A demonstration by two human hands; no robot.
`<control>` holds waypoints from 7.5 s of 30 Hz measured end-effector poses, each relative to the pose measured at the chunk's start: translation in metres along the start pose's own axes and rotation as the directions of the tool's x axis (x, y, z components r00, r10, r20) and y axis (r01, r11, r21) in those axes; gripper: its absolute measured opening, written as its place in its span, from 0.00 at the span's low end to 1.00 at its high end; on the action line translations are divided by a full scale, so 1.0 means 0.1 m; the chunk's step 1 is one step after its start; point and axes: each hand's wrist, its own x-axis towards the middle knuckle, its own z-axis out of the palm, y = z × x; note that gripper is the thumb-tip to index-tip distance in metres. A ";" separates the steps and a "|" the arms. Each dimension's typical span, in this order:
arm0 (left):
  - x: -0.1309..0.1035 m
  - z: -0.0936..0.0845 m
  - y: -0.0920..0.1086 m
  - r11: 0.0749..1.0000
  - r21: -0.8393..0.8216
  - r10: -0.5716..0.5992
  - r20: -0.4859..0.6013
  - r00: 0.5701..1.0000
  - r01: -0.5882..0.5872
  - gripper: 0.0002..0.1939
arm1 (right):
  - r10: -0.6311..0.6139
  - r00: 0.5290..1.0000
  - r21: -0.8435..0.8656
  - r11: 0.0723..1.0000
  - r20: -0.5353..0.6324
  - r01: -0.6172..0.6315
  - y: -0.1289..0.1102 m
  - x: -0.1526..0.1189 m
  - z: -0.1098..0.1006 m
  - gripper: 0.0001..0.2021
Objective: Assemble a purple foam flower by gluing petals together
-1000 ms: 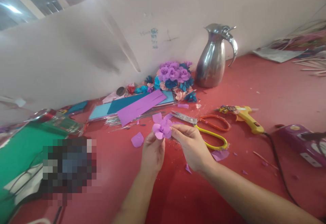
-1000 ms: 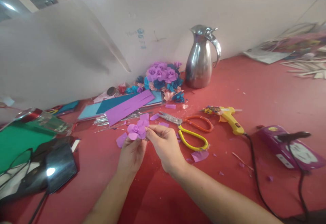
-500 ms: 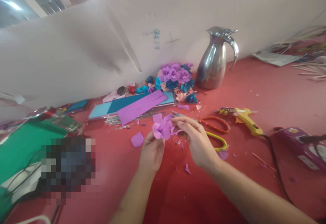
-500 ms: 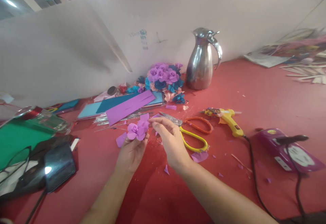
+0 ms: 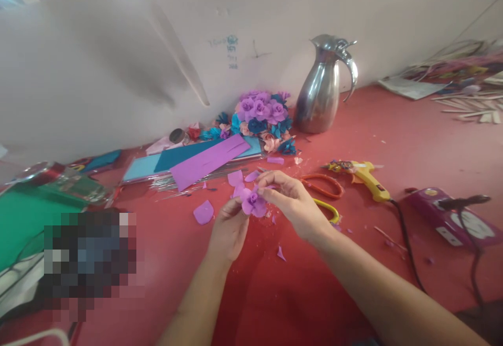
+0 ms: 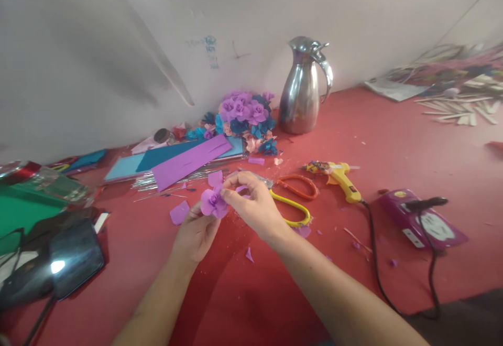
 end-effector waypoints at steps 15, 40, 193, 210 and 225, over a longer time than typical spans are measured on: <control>0.00 -0.03 0.01 0.999 -0.049 -0.002 -0.017 1.000 0.001 0.12 | 0.040 0.992 0.111 0.994 -0.118 -0.027 0.06 0.04 -0.06 0.11; 0.02 -0.02 0.02 0.987 -0.161 0.003 -0.003 1.000 -0.004 0.12 | -0.054 0.993 0.052 0.997 0.107 0.049 0.17 -0.07 0.15 0.05; -0.05 -0.04 0.04 0.995 -0.015 0.098 -0.008 0.995 -0.099 0.08 | 0.074 0.997 0.185 0.980 -0.004 -0.072 0.20 -0.15 0.23 0.06; 0.02 -0.08 0.12 0.971 -0.239 -0.028 -0.195 0.980 -0.020 0.06 | -0.008 0.890 -0.887 -0.073 -0.457 -0.456 -0.16 -0.14 -1.68 0.17; 0.06 -0.12 0.14 0.972 -0.221 -0.129 -0.218 0.967 0.080 0.07 | 0.058 0.812 -0.798 0.159 -0.580 -0.581 -0.07 -0.16 -1.65 0.17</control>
